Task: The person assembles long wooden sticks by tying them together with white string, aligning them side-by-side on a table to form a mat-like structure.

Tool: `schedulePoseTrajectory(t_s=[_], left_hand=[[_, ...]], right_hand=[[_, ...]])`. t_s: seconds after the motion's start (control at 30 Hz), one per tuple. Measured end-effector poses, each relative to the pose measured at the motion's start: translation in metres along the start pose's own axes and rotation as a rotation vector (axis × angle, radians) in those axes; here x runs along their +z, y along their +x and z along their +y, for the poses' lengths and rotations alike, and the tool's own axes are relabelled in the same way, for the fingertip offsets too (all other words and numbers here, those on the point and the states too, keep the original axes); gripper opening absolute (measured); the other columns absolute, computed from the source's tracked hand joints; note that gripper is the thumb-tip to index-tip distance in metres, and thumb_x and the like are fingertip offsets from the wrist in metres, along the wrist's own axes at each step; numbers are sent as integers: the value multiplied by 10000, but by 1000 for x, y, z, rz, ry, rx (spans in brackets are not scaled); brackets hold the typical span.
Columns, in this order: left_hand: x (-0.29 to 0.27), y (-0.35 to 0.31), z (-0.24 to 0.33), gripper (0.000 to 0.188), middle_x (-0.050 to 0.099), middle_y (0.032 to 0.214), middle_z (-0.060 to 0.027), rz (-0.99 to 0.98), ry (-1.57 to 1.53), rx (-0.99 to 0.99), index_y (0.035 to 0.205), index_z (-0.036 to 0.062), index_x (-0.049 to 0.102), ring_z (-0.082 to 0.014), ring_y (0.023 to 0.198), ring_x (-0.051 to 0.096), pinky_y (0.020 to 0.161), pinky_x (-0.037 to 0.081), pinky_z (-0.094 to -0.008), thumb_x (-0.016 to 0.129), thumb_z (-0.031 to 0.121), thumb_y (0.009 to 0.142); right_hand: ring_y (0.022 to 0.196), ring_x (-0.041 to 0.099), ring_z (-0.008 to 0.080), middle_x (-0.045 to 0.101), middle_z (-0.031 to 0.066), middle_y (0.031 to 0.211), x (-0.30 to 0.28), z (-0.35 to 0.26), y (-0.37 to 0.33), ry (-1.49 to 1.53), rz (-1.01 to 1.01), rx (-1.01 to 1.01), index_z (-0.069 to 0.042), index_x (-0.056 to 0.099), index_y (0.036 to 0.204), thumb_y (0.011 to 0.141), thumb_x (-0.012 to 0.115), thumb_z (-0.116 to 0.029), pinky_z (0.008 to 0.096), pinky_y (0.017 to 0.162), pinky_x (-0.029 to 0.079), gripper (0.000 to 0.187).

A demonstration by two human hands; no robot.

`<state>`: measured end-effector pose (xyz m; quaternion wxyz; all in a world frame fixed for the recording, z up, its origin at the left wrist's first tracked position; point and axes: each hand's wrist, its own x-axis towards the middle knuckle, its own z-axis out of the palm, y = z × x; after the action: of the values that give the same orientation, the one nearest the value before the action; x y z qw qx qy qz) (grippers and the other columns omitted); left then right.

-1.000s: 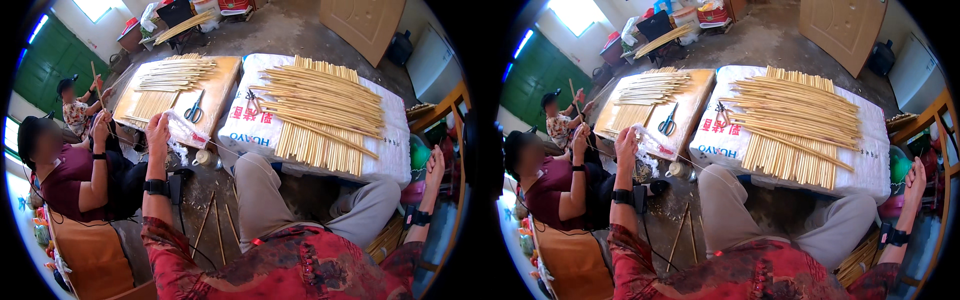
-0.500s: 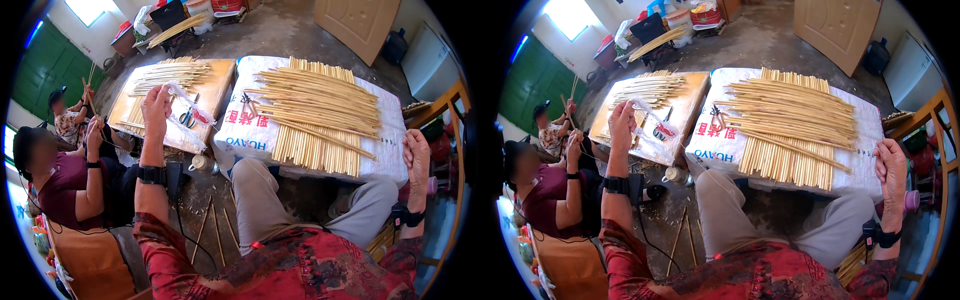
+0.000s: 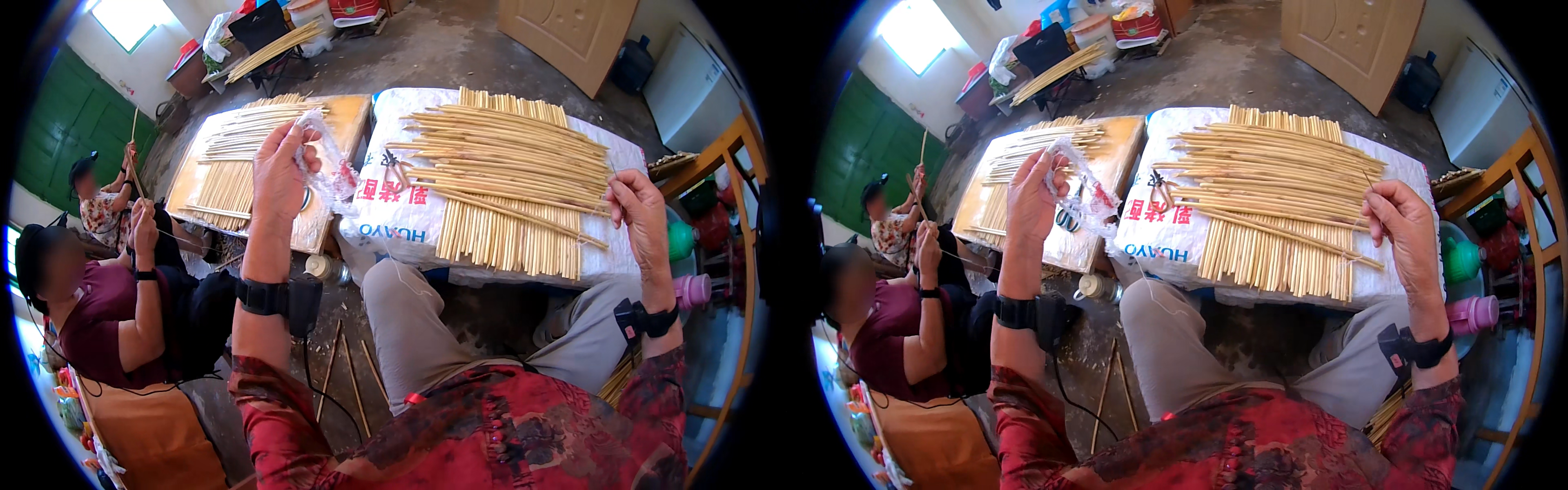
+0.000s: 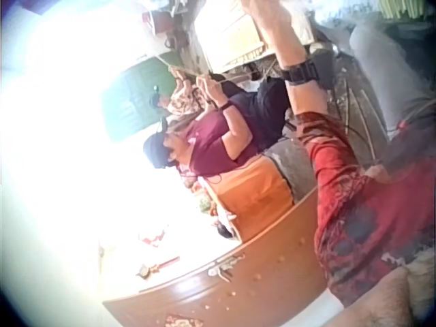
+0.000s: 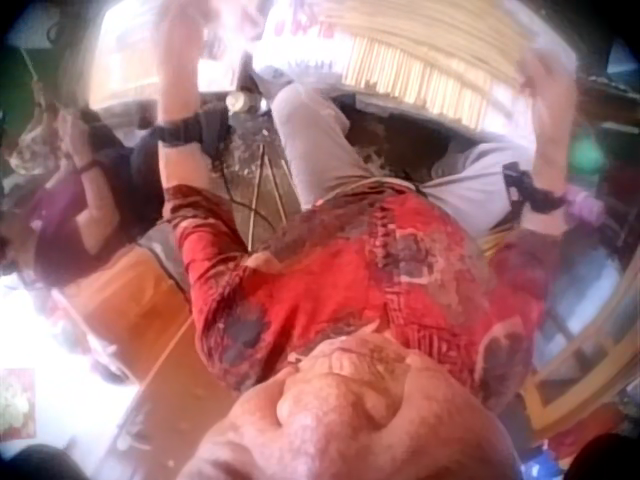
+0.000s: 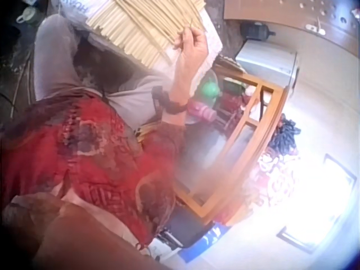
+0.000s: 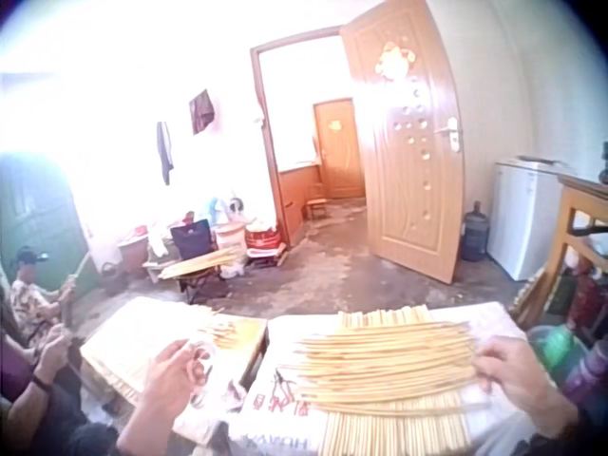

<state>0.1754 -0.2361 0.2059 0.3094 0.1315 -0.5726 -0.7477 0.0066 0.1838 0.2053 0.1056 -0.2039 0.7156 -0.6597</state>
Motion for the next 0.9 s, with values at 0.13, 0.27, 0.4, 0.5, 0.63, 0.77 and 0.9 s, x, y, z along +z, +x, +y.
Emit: schedulePoseTrajectory(t_s=[0.13,0.27,0.4,0.5,0.63,0.77,0.9], left_hand=[[25,0,-11,300,577,1014,-195,-37,-107,-60,1166,-31,439,-174,721,561,608,478,-292,454,111,903],[51,-8,-40,313,552,1059,-210,-72,-188,-127,1173,-64,413,-251,887,595,690,513,-331,435,70,891],[76,-23,-76,354,525,1090,-221,-4,-296,-217,1221,-72,348,-294,970,574,732,516,-361,408,39,890],[82,-33,-100,355,519,1094,-214,53,-372,-273,1229,-38,339,-309,983,567,781,516,-438,407,31,888],[91,-41,-119,326,539,1073,-205,13,-472,-352,1196,-2,375,-337,1011,555,791,513,-462,434,24,876],[97,-45,-130,339,550,1068,-208,-25,-483,-425,1209,-1,367,-327,1003,559,795,510,-443,431,30,877],[102,-49,-132,430,544,1089,-184,-114,-507,-463,1278,-21,313,-244,957,573,763,497,-332,406,-3,858]], right_hand=[[502,453,7,576,25,744,22,-8,11,82,5,62,-9,559,915,858,541,-94,131,377,317,104],[503,452,1,582,21,752,57,-19,26,113,-76,13,-14,561,913,861,542,-102,123,378,316,104],[504,454,-1,591,16,759,88,-25,40,148,-123,-14,-18,563,913,864,545,-115,120,380,320,110],[514,463,5,607,21,778,108,-20,48,209,-178,-29,-20,569,909,864,552,-121,123,387,332,112],[535,478,14,613,55,843,129,-6,53,220,-256,-17,-11,562,915,873,524,-87,124,403,352,94],[542,490,19,607,40,806,148,10,56,180,-290,-13,-7,568,919,876,525,-93,128,418,370,106],[572,522,32,588,7,750,162,32,49,129,-356,50,-11,578,922,876,533,-117,145,458,398,124]])
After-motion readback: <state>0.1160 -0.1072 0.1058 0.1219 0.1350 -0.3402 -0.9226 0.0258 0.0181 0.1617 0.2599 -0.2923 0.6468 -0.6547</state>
